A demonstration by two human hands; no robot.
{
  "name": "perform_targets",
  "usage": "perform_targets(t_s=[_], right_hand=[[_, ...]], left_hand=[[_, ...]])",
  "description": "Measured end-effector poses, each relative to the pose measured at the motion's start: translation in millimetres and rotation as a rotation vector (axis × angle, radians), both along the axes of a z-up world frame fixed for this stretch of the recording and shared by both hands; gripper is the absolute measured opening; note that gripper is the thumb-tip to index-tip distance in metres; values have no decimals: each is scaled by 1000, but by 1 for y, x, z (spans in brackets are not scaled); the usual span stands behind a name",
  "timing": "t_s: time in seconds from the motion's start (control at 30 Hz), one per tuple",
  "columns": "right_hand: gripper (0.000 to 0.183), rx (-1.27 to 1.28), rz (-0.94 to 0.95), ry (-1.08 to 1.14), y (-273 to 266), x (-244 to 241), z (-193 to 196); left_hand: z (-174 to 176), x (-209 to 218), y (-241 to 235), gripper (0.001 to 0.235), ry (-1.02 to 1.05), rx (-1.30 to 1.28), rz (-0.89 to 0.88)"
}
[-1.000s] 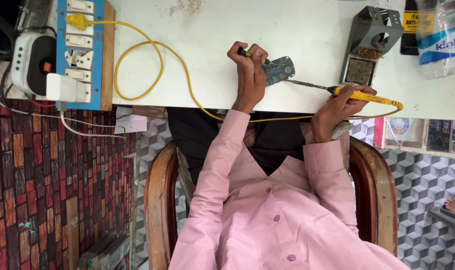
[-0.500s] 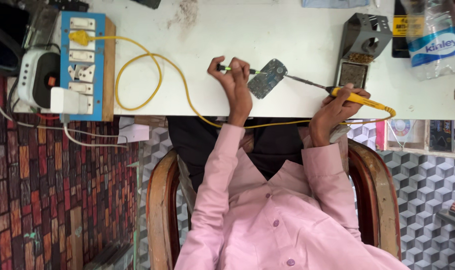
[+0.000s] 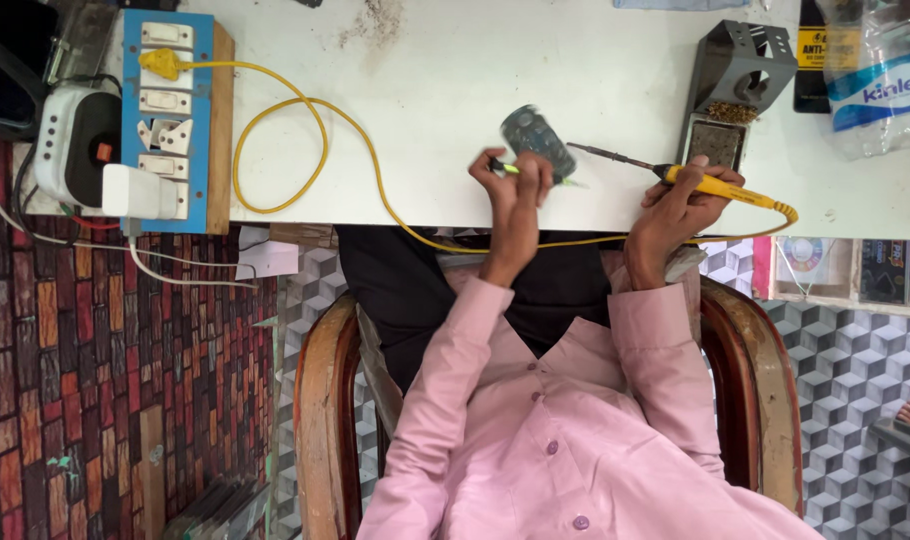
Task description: The person uses a soldering iron to apply heat to a small electronic component held in the left hand. The person repeatedly touches the iron to the component's surface while seated at a cluttered workbench.
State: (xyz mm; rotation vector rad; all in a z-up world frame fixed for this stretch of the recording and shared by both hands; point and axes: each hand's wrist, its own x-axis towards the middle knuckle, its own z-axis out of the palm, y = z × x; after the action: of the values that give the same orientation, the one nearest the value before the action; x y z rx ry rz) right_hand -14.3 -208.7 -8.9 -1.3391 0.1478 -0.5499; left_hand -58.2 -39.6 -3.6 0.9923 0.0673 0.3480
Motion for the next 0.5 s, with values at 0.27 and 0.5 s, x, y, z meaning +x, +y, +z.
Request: perform_targets(t_s=[0.27, 0.5], right_hand=[[30, 84, -17, 4, -7, 4, -2], [39, 107, 11, 85, -7, 8, 11]], left_hand=[[14, -8, 6, 27, 2, 103, 151], [67, -12, 49, 32, 341, 762, 160]])
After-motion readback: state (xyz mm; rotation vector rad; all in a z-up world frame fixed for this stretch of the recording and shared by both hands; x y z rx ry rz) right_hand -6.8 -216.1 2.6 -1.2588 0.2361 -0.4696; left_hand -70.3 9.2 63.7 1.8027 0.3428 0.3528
